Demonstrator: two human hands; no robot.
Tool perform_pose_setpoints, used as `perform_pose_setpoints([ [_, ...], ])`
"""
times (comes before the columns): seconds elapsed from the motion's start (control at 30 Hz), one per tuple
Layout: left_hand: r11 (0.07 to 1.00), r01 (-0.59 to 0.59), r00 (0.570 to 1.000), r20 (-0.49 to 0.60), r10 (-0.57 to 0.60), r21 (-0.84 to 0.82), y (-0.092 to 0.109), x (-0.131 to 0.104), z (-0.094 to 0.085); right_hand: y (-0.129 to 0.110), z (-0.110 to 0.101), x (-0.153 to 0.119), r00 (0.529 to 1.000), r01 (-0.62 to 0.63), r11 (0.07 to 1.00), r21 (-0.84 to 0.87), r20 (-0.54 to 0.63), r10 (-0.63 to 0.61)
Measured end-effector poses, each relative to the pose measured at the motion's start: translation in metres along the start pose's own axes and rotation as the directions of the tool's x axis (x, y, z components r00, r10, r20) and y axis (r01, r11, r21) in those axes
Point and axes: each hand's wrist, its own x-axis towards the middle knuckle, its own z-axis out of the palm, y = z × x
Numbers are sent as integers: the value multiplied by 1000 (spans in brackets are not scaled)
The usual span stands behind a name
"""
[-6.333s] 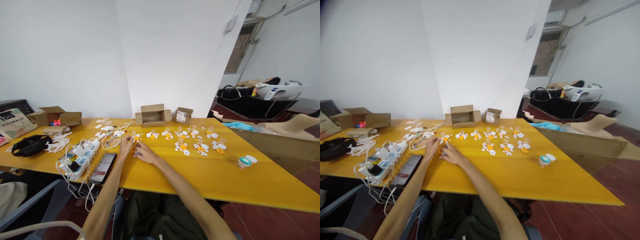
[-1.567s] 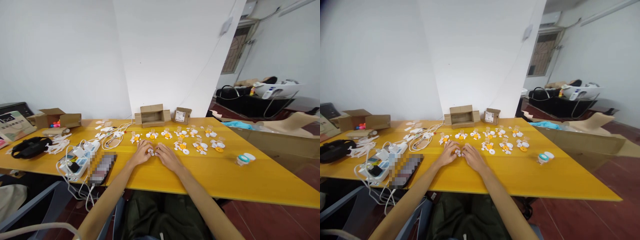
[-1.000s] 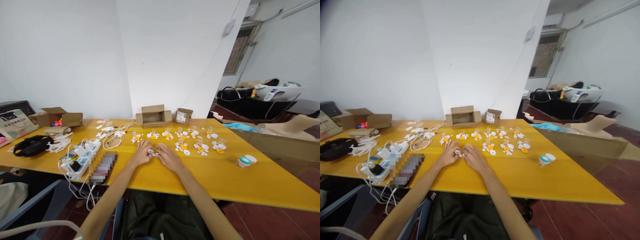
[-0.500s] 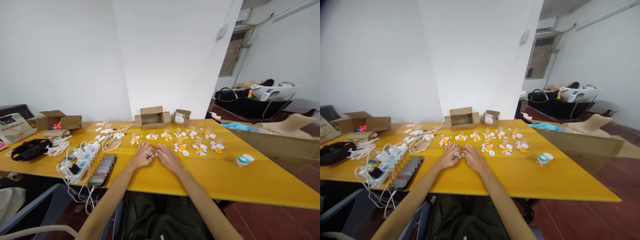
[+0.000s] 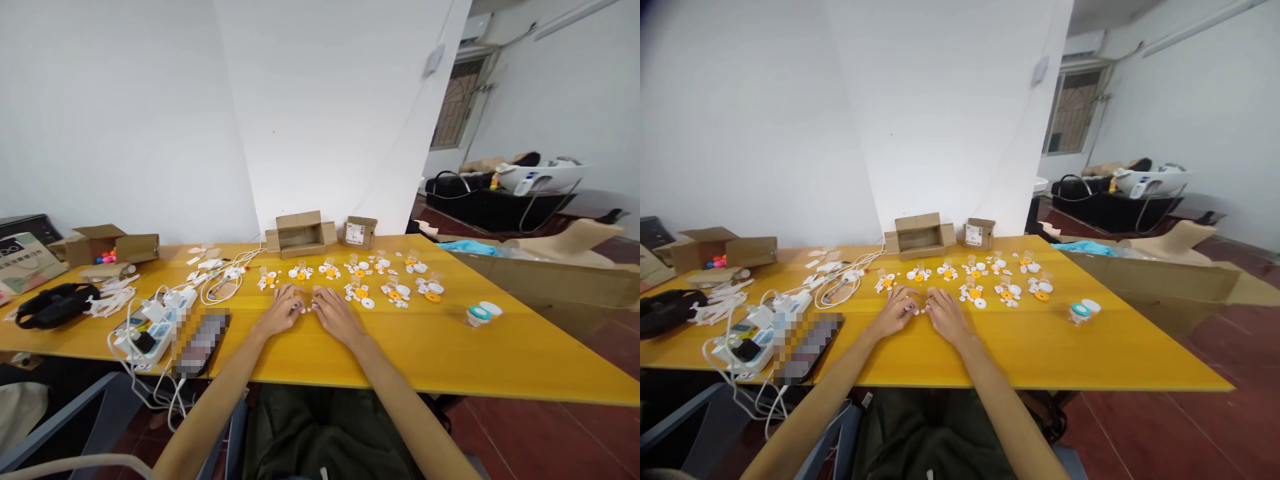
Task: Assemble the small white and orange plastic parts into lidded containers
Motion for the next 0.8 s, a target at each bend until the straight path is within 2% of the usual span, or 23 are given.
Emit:
perform_pose_setpoints([
  [0.17,1000,1,1000,-23,-1,3,-3,-1,1,0,1,0,1000,-11,999,-30,-18,10],
  [0.33,992,98,992,-83,-92,79,-5,-3,5,-2,0,1,999,20,999,-37,-30,-21],
  [0.6,967,165,984,-100,-148,196,-4,-3,8,1,2,1,997,10,1000,-20,-78,-11],
  [0.8,964,165,983,-113,-144,210,-6,-4,10,1,3,1,994,-1,1000,-10,-110,0],
])
